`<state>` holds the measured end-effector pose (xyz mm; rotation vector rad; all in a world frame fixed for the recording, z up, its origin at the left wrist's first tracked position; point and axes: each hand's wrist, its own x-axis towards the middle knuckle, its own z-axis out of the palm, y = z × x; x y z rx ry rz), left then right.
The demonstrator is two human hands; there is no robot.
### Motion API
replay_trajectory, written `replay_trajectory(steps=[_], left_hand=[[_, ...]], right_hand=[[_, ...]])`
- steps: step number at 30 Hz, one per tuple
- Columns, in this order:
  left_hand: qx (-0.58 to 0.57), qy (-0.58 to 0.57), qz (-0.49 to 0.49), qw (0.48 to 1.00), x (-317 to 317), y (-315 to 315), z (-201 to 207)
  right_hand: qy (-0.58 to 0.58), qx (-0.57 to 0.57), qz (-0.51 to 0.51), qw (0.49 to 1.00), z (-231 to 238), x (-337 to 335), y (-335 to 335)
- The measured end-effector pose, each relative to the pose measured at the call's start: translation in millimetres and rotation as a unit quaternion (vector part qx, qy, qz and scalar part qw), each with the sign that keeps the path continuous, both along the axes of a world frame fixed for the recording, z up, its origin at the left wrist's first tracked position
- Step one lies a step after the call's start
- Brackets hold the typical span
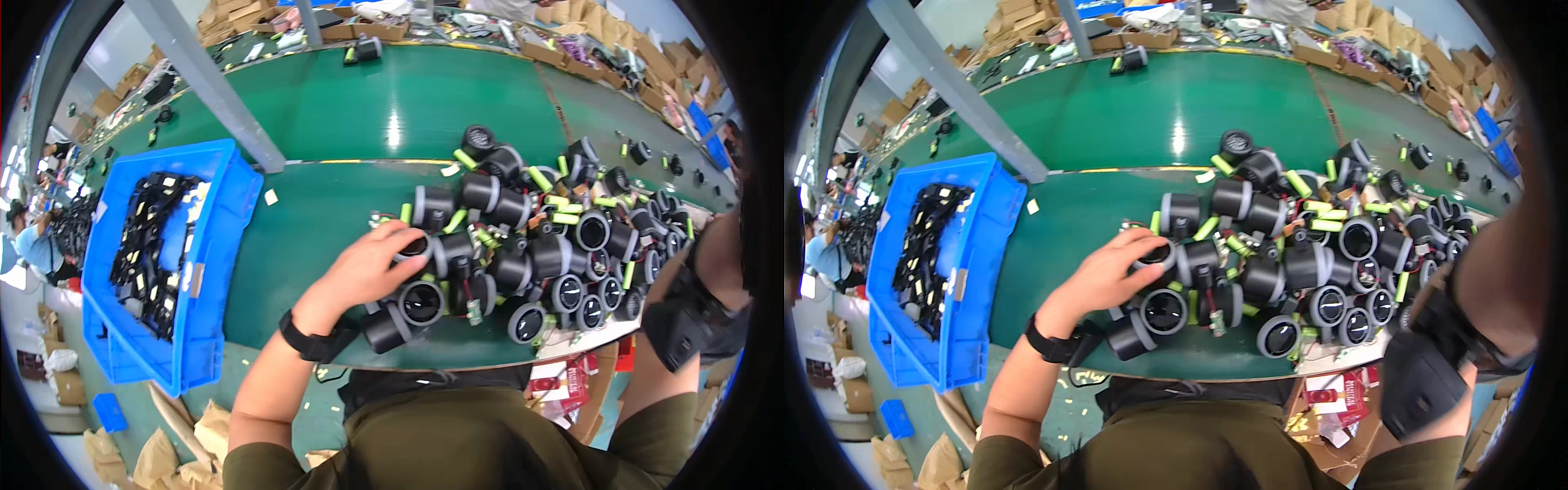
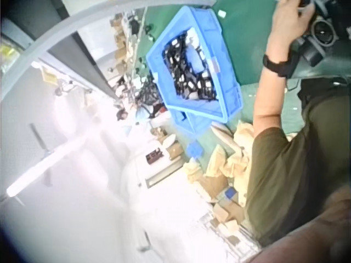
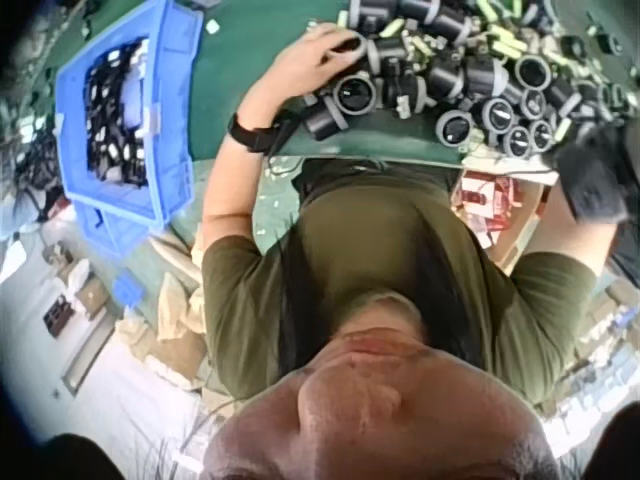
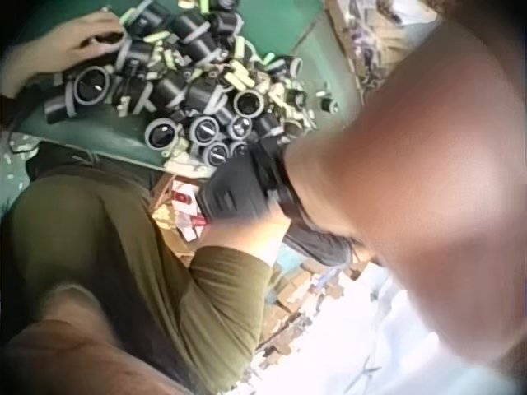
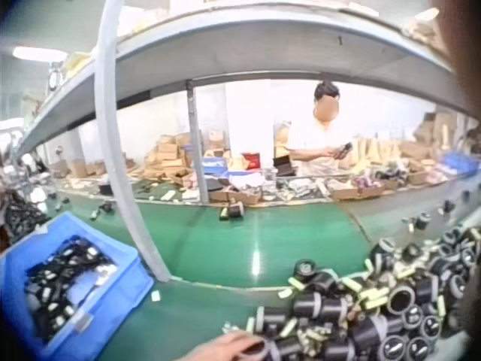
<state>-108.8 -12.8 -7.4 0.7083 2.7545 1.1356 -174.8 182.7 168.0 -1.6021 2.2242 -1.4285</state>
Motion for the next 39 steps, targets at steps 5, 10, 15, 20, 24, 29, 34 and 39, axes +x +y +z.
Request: replay_trajectory(steps=[5, 10, 15, 20, 24, 29, 34, 39], left_hand=[[0.039, 0.042, 0.039, 0.998, 31, -10, 49], [-0.022, 0.040, 0.100, 0.994, 64, -74, 122], [-0.133, 0.092, 0.341, 0.926, 84, -170, 176], [-0.278, 0.017, 0.403, 0.872, 62, -289, 143], [-0.382, -0.148, 0.342, 0.846, 40, -337, 75], [-0.398, -0.147, 0.259, 0.868, 15, -334, 36], [-0.278, -0.231, 0.382, 0.851, 27, -362, -51], [-0.343, -0.194, 0.398, 0.829, 2, -365, -30]], right_hand=[[-0.005, -0.055, 0.051, 0.997, -11, 11, -6], [0.066, -0.090, 0.093, 0.989, 5, -8, -26], [0.142, -0.136, 0.115, 0.974, 32, -30, -57], [0.213, -0.200, 0.119, 0.949, 56, -41, -85], [0.302, -0.269, 0.117, 0.907, 92, -56, -97], [0.365, -0.341, 0.089, 0.862, 117, -62, -104], [0.293, -0.332, 0.110, 0.890, 86, -37, -97], [0.311, -0.365, 0.120, 0.870, 95, -41, -108]])
